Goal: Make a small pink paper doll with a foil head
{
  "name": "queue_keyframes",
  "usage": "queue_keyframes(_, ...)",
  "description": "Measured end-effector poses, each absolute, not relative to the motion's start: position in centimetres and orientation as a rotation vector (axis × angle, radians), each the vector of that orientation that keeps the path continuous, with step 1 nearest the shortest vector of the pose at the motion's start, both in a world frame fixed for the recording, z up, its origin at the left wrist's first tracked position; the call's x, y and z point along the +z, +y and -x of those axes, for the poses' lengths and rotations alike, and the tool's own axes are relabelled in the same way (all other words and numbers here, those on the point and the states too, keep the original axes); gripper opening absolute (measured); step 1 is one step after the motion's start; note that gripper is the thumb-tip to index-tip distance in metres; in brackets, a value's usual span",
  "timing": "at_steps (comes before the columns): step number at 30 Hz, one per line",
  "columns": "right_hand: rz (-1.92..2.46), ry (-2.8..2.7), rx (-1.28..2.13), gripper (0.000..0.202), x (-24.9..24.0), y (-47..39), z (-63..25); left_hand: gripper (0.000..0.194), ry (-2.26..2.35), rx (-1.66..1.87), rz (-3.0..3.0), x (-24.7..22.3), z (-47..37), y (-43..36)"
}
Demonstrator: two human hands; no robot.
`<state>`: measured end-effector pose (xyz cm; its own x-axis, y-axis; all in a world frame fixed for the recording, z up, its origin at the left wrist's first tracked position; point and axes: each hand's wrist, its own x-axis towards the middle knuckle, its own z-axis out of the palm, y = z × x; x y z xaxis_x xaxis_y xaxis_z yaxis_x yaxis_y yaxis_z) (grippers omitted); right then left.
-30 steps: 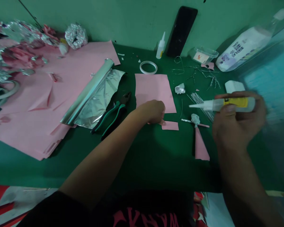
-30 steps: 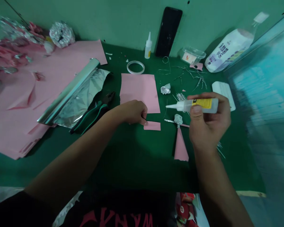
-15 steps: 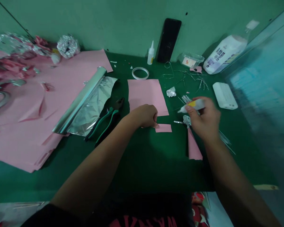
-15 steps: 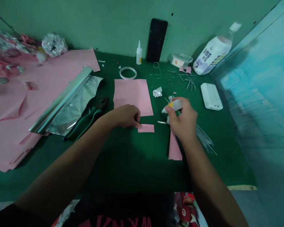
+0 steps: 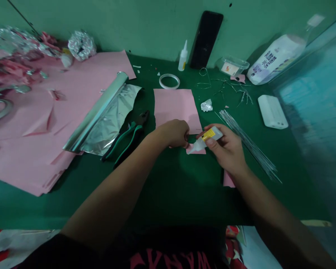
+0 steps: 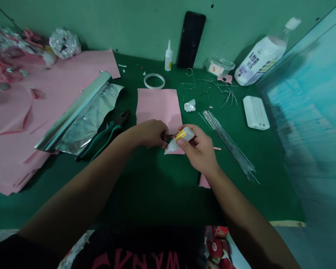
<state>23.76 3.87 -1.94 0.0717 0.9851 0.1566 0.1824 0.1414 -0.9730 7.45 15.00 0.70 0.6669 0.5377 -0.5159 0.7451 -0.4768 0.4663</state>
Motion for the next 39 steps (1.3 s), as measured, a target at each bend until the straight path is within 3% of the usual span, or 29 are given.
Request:
queue_keyframes(5, 1.432, -1.234, 0.92, 0.033, -2.6, 4.4, -23.9, 0.031, 0.961, -0.347, -2.186, 0.4, -7.3, 14.9)
queue_keyframes(39, 1.478, -1.135, 0.978, 0.033, -3.9, 4.9, -23.7, 0.034, 0.943, -0.383, -2.218, 0.7, -7.3, 14.7)
